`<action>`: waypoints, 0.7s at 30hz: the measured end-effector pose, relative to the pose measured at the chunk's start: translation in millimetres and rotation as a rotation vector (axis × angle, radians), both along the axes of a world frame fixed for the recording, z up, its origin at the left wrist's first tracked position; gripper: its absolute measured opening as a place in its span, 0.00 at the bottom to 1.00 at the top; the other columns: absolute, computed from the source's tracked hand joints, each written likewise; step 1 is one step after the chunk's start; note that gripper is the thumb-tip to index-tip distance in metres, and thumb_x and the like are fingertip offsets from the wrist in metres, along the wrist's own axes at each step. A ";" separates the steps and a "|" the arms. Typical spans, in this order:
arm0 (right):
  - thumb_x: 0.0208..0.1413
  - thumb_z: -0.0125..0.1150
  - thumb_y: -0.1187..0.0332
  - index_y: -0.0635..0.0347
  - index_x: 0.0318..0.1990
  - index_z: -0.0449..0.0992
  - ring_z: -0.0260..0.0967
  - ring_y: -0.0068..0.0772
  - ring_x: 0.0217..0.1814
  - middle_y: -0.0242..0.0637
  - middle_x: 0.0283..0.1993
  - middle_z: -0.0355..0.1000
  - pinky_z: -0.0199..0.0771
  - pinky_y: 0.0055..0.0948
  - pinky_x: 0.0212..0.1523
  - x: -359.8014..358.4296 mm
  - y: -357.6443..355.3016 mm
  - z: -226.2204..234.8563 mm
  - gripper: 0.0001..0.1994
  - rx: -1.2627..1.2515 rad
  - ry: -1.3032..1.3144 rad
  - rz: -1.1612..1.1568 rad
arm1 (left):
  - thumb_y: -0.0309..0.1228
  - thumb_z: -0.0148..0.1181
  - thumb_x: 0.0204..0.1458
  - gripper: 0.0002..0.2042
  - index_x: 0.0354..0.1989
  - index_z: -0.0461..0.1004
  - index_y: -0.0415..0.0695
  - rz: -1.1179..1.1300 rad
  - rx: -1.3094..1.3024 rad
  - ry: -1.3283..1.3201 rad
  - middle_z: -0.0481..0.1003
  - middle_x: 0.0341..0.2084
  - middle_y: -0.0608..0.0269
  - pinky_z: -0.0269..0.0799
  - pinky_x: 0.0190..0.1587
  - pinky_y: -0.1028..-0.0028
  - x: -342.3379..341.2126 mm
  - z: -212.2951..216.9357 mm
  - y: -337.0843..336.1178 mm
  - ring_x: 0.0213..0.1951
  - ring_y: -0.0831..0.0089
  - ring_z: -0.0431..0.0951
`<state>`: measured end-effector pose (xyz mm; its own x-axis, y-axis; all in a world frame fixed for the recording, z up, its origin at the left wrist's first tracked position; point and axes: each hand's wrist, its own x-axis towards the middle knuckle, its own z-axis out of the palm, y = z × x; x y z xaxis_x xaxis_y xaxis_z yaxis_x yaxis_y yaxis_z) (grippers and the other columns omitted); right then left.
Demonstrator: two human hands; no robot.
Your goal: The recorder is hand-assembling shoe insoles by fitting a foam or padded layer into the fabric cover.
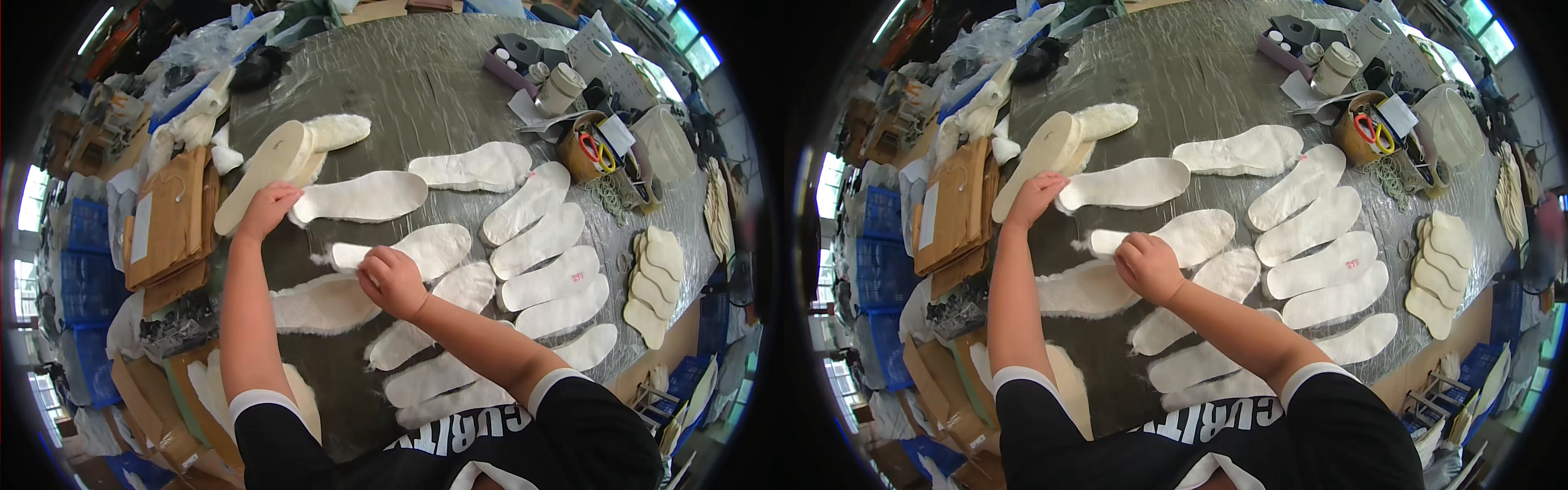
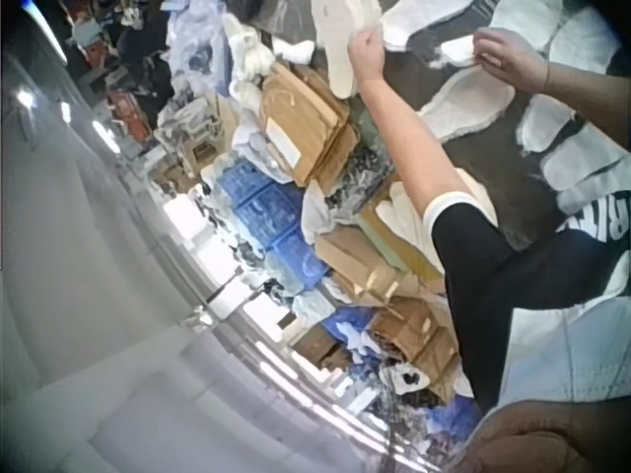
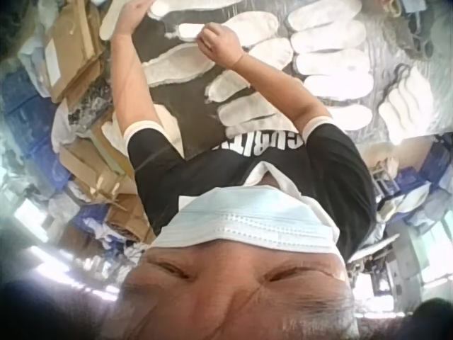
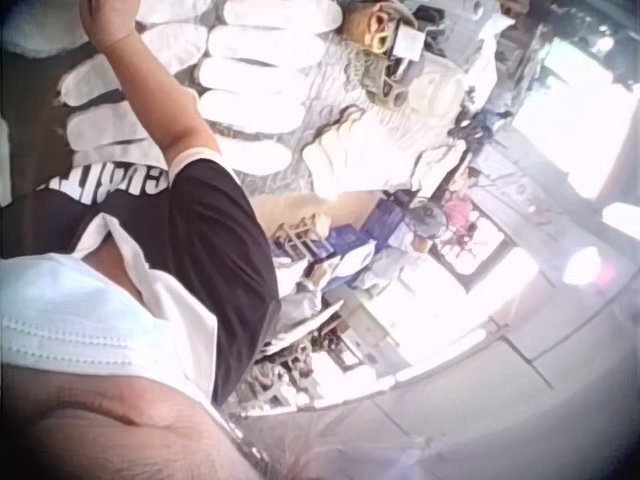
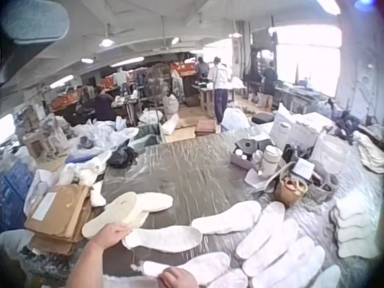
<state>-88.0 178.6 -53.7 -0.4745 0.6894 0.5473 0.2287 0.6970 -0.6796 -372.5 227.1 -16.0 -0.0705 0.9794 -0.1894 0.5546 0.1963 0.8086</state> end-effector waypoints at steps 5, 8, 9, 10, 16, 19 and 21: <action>0.44 0.62 0.73 0.57 0.38 0.71 0.69 0.41 0.36 0.35 0.34 0.71 0.69 0.37 0.40 -21.5 4.9 -20.6 0.12 0.027 -0.101 -0.089 | 0.19 0.49 0.47 0.15 0.41 0.78 0.38 0.026 0.267 0.321 0.75 0.42 0.53 0.68 0.49 0.72 7.7 -13.2 1.8 0.43 0.60 0.75; 0.45 0.59 0.71 0.58 0.43 0.70 0.68 0.38 0.37 0.32 0.33 0.70 0.65 0.37 0.40 -20.4 1.8 -25.0 0.15 -0.049 -0.253 -0.094 | 0.17 0.45 0.46 0.17 0.42 0.78 0.39 -0.029 0.466 0.489 0.75 0.45 0.51 0.66 0.54 0.69 13.4 -31.2 6.0 0.47 0.54 0.73; 0.47 0.56 0.70 0.59 0.47 0.70 0.68 0.39 0.40 0.36 0.39 0.71 0.64 0.40 0.44 -19.0 2.1 -24.8 0.17 -0.061 -0.357 -0.059 | 0.16 0.43 0.46 0.18 0.42 0.78 0.39 -0.063 0.472 0.467 0.74 0.47 0.51 0.64 0.56 0.69 9.6 -38.2 6.0 0.50 0.55 0.72; 0.48 0.53 0.70 0.58 0.46 0.71 0.68 0.41 0.42 0.42 0.43 0.69 0.65 0.39 0.45 -18.9 2.2 -37.6 0.15 -0.002 -0.298 -0.059 | 0.15 0.42 0.47 0.19 0.42 0.78 0.39 -0.109 0.485 0.438 0.74 0.49 0.52 0.63 0.58 0.69 4.4 -45.0 8.2 0.53 0.56 0.71; 0.43 0.55 0.66 0.51 0.32 0.76 0.62 0.38 0.45 0.35 0.38 0.65 0.64 0.35 0.45 -20.1 -14.4 -18.9 0.08 0.061 -0.212 0.009 | 0.31 0.45 0.54 0.18 0.50 0.73 0.39 0.667 0.426 -0.781 0.71 0.55 0.59 0.52 0.59 0.68 -55.3 -61.7 -4.1 0.59 0.68 0.65; 0.41 0.57 0.69 0.53 0.29 0.77 0.61 0.38 0.44 0.34 0.33 0.66 0.64 0.35 0.44 -4.1 -26.1 -10.9 0.06 -0.003 -0.080 0.009 | 0.32 0.47 0.53 0.17 0.48 0.74 0.41 0.847 0.472 -0.476 0.73 0.46 0.66 0.58 0.49 0.73 -54.9 -49.0 -18.8 0.48 0.74 0.68; 0.41 0.57 0.70 0.53 0.30 0.77 0.61 0.38 0.44 0.33 0.32 0.66 0.64 0.35 0.44 28.0 -27.5 -11.7 0.06 -0.030 -0.101 -0.050 | 0.31 0.47 0.54 0.16 0.48 0.74 0.40 0.840 0.476 -0.340 0.74 0.44 0.66 0.60 0.48 0.74 7.9 -26.9 -17.2 0.47 0.75 0.71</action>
<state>-60.0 151.1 -65.4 -0.4906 0.7288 0.4777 0.3309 0.6630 -0.6715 -364.6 210.0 -43.0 -0.7838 0.6172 0.0685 0.1131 0.0334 0.9930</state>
